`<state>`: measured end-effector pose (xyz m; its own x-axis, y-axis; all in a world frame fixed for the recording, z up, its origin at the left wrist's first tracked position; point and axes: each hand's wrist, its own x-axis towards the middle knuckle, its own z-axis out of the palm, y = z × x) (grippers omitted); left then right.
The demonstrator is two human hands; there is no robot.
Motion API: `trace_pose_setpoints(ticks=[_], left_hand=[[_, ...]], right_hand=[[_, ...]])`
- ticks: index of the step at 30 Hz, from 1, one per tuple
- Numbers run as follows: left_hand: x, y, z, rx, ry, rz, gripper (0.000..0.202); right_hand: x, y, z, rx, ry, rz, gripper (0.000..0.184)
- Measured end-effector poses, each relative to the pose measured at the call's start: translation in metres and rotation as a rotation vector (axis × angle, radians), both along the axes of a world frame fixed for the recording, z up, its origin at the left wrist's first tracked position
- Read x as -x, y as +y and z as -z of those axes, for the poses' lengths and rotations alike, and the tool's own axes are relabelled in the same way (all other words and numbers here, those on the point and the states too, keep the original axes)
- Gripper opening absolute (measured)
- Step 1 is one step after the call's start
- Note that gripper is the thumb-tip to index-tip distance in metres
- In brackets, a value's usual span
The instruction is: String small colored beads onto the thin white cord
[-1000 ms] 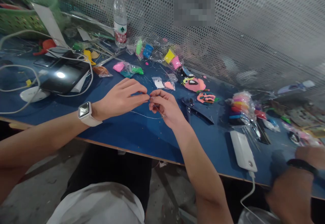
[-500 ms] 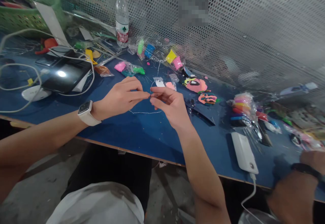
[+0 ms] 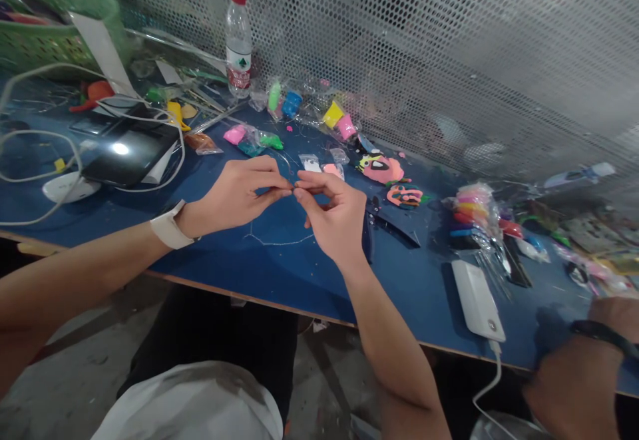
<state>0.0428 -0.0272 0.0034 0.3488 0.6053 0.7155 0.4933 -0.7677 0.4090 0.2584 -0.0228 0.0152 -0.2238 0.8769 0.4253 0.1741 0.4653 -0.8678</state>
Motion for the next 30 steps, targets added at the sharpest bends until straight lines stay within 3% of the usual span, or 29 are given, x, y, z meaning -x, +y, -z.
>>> trace_pose_setpoints(ticks=[6,11,14,19,23,26,30], left_hand=[[0.0,-0.002,-0.007,0.198,-0.161,0.067,0.018],[0.0,-0.002,-0.008,0.248,-0.229,0.12,0.016],[0.0,-0.003,-0.009,0.281,-0.237,0.107,0.017],[0.001,-0.003,-0.011,0.313,-0.242,0.069,0.014],[0.001,-0.004,-0.01,0.321,-0.222,-0.001,0.012],[0.0,-0.005,-0.009,0.31,-0.199,-0.059,0.01],[-0.003,-0.007,-0.008,0.27,-0.178,-0.072,0.012]], right_hand=[[-0.001,-0.003,0.004,-0.264,-0.153,0.11,0.021],[0.001,-0.006,0.004,-0.377,-0.212,0.147,0.015],[0.003,-0.005,0.006,-0.358,-0.187,0.122,0.015],[0.003,0.001,0.008,-0.171,-0.057,0.081,0.024],[-0.001,0.006,0.008,-0.075,-0.085,0.047,0.018],[-0.003,0.006,0.006,-0.097,-0.13,0.019,0.02],[0.001,0.001,0.002,-0.227,-0.16,0.089,0.016]])
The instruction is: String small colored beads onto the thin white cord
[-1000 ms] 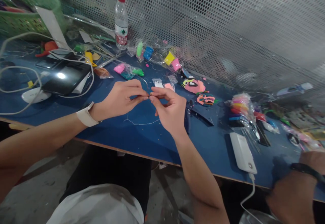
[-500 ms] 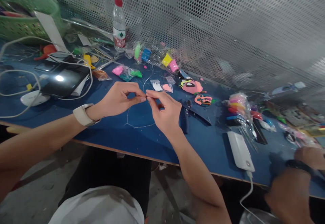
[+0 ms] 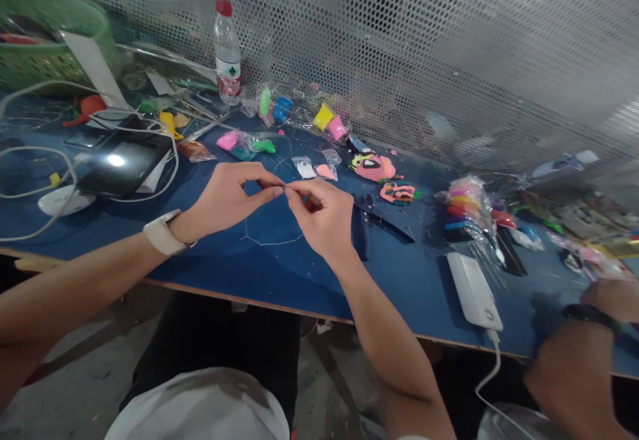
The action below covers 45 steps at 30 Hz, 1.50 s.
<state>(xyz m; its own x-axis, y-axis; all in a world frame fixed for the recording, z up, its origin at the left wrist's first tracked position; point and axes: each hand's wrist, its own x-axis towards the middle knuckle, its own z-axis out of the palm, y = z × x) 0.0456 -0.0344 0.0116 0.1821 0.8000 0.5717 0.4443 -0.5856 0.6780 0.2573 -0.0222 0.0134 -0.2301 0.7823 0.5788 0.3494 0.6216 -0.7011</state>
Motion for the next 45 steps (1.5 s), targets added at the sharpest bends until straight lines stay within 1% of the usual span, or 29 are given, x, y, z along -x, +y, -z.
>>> trace_pose_setpoints(ticks=[3,7,9,10,13,15,16,18,21,24,28,30,32,35,41,43,45], left_hand=[[-0.001,-0.001,0.001,-0.049,0.016,0.006,0.015],[-0.001,-0.002,0.002,-0.075,0.029,0.007,0.017],[0.0,-0.001,0.002,-0.083,0.028,0.01,0.016],[0.0,-0.001,0.002,-0.084,0.023,0.008,0.015],[0.001,0.002,0.004,-0.084,0.013,0.008,0.016],[0.001,0.003,0.005,-0.085,0.021,0.021,0.018],[0.001,0.004,0.006,-0.084,0.026,0.025,0.018],[0.001,0.004,0.006,-0.08,0.031,0.029,0.019],[-0.001,0.003,0.004,-0.064,0.05,0.045,0.019],[-0.002,0.002,0.003,-0.046,0.075,0.069,0.018],[-0.003,0.003,0.003,-0.062,0.076,0.083,0.018],[-0.003,0.003,0.004,-0.069,0.079,0.092,0.018],[-0.002,0.003,0.003,-0.068,0.082,0.094,0.018],[-0.002,0.002,0.002,-0.056,0.062,0.091,0.019],[-0.002,0.002,0.0,-0.057,0.01,0.104,0.021],[-0.002,0.002,-0.001,-0.048,-0.003,0.099,0.021],[-0.001,0.003,-0.001,-0.027,-0.018,0.098,0.02]], right_hand=[[0.002,-0.002,-0.001,-0.064,0.005,0.03,0.013],[0.002,-0.001,0.002,-0.057,-0.005,0.021,0.011],[0.001,0.0,0.004,-0.092,-0.042,0.028,0.009],[0.0,0.002,0.004,-0.137,-0.068,0.038,0.009],[-0.001,0.005,0.004,-0.327,-0.155,0.043,0.016],[-0.001,0.007,0.004,-0.404,-0.195,-0.002,0.012],[-0.001,0.008,0.004,-0.412,-0.203,-0.024,0.01],[0.0,0.007,0.003,-0.387,-0.185,-0.034,0.012],[0.003,0.002,0.002,-0.289,-0.115,-0.015,0.017],[0.004,-0.001,0.001,-0.144,-0.054,-0.023,0.022],[0.005,0.0,0.003,0.065,0.079,-0.057,0.03],[0.005,0.001,0.003,0.113,0.113,-0.059,0.033],[0.005,0.001,0.002,0.112,0.116,-0.036,0.034],[0.005,0.0,-0.001,0.047,0.107,0.006,0.031],[0.006,-0.003,-0.002,-0.093,0.067,0.037,0.026],[0.005,-0.001,0.001,-0.192,0.033,0.042,0.022],[0.003,0.003,0.005,-0.314,-0.005,0.017,0.016]])
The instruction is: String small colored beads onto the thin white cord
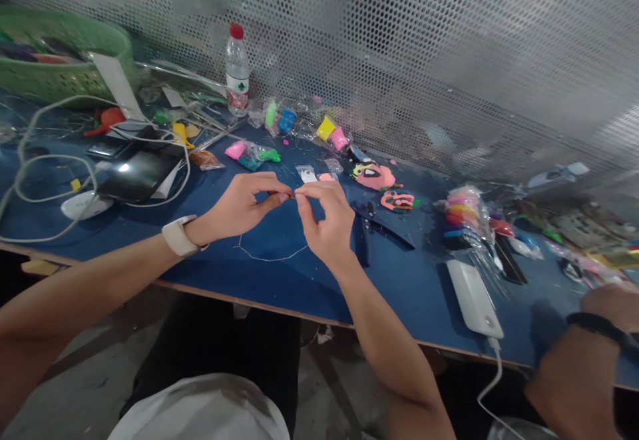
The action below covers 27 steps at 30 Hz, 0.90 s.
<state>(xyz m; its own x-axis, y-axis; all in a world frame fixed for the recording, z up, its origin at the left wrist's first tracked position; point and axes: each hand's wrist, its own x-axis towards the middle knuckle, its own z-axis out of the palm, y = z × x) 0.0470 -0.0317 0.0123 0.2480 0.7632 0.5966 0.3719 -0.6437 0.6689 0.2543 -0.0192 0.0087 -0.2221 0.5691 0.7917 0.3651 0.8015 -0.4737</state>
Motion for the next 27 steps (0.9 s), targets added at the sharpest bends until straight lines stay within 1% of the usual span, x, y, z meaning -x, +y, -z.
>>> trace_pose_setpoints(ticks=[2,3,5,8,9,11,13,14,16,17,18,20,21,23,25,27], left_hand=[[0.001,0.001,0.001,0.03,-0.015,0.003,0.02],[0.002,0.002,0.001,0.044,-0.023,0.005,0.02],[0.003,0.004,0.003,0.065,-0.038,0.008,0.02],[0.005,0.007,0.005,0.074,-0.044,0.005,0.019],[0.005,0.007,0.006,0.069,-0.04,-0.004,0.019],[0.005,0.007,0.006,0.04,-0.03,-0.035,0.018],[0.005,0.007,0.007,0.004,-0.024,-0.077,0.018],[0.005,0.007,0.007,-0.01,-0.021,-0.097,0.018],[0.005,0.007,0.009,-0.021,-0.012,-0.125,0.019],[0.005,0.007,0.01,-0.025,-0.007,-0.135,0.019],[0.006,0.008,0.011,-0.03,-0.004,-0.142,0.019],[0.007,0.01,0.013,-0.041,-0.002,-0.16,0.018],[0.008,0.01,0.015,-0.046,-0.004,-0.171,0.018],[0.009,0.012,0.017,-0.046,-0.007,-0.191,0.016],[0.01,0.014,0.02,-0.04,-0.009,-0.209,0.016],[0.011,0.016,0.022,-0.029,-0.011,-0.225,0.016]], right_hand=[[-0.003,0.005,0.004,-0.079,-0.06,-0.034,0.012],[-0.004,0.007,0.005,-0.091,-0.093,-0.054,0.012],[-0.008,0.01,0.005,-0.078,-0.159,-0.102,0.013],[-0.011,0.012,0.001,0.006,-0.191,-0.159,0.015],[-0.012,0.012,-0.001,0.059,-0.177,-0.186,0.017],[-0.013,0.014,-0.003,0.206,-0.103,-0.283,0.026],[-0.013,0.017,-0.003,0.379,0.025,-0.391,0.042],[-0.012,0.019,-0.002,0.465,0.092,-0.419,0.051],[-0.011,0.022,-0.001,0.618,0.19,-0.412,0.068],[-0.011,0.023,0.0,0.683,0.208,-0.4,0.072],[-0.011,0.024,0.001,0.739,0.208,-0.399,0.074],[-0.014,0.027,0.004,0.812,0.189,-0.43,0.073],[-0.016,0.029,0.005,0.822,0.179,-0.442,0.07],[-0.023,0.034,0.008,0.775,0.157,-0.41,0.064],[-0.03,0.039,0.01,0.657,0.118,-0.327,0.061],[-0.035,0.042,0.009,0.529,0.066,-0.283,0.059]])
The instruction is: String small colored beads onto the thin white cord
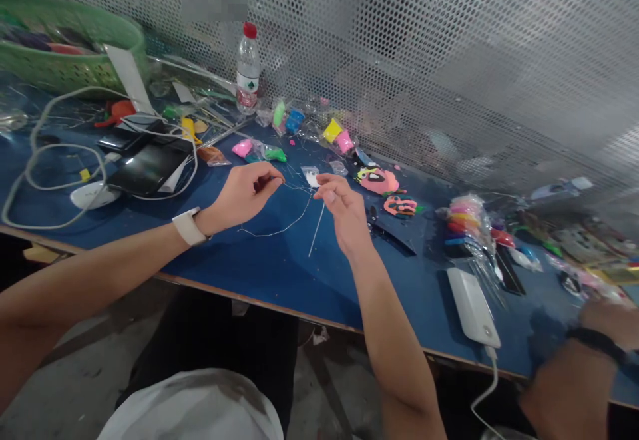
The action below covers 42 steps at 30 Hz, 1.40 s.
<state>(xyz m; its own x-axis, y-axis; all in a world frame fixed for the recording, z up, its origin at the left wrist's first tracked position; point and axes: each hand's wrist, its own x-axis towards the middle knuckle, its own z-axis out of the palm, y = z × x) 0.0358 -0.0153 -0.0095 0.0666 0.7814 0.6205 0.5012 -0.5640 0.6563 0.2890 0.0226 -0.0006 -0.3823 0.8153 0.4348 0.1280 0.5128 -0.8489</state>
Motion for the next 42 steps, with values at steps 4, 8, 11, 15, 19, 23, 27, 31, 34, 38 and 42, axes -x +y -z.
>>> trace_pose_setpoints(ticks=[4,8,11,15,19,23,27,31,34,38,42], left_hand=[[0.002,0.005,0.003,0.077,-0.048,0.002,0.017],[0.003,0.007,0.004,0.168,-0.148,0.092,0.018],[0.002,0.005,0.004,0.268,-0.24,0.196,0.022],[0.0,0.003,0.002,0.397,-0.365,0.269,0.025],[0.001,0.002,-0.002,0.409,-0.42,0.278,0.023],[0.002,0.002,-0.004,0.384,-0.482,0.307,0.021],[0.0,0.001,-0.003,0.32,-0.489,0.381,0.022],[0.0,-0.001,-0.003,0.245,-0.439,0.428,0.027],[0.0,-0.002,-0.003,0.206,-0.399,0.411,0.03],[-0.001,-0.003,-0.003,0.209,-0.353,0.386,0.028],[-0.002,-0.005,-0.002,0.255,-0.337,0.378,0.024]], right_hand=[[0.003,-0.007,-0.004,-0.184,-0.054,-0.058,0.042],[0.011,-0.015,-0.003,-0.293,-0.106,0.012,0.025],[0.012,-0.014,0.0,-0.402,-0.145,0.06,0.016],[0.012,-0.011,0.002,-0.529,-0.268,0.056,0.012],[0.012,-0.012,0.003,-0.497,-0.266,-0.023,0.01],[0.008,-0.005,0.003,-0.222,0.041,-0.135,0.034],[0.009,0.0,0.004,0.2,0.288,-0.184,0.042],[0.018,-0.008,0.009,0.437,0.184,-0.357,0.033],[0.022,-0.016,0.013,0.503,0.121,-0.529,0.034],[0.02,-0.017,0.015,0.63,0.105,-0.631,0.039],[0.018,-0.014,0.016,0.577,0.1,-0.667,0.046]])
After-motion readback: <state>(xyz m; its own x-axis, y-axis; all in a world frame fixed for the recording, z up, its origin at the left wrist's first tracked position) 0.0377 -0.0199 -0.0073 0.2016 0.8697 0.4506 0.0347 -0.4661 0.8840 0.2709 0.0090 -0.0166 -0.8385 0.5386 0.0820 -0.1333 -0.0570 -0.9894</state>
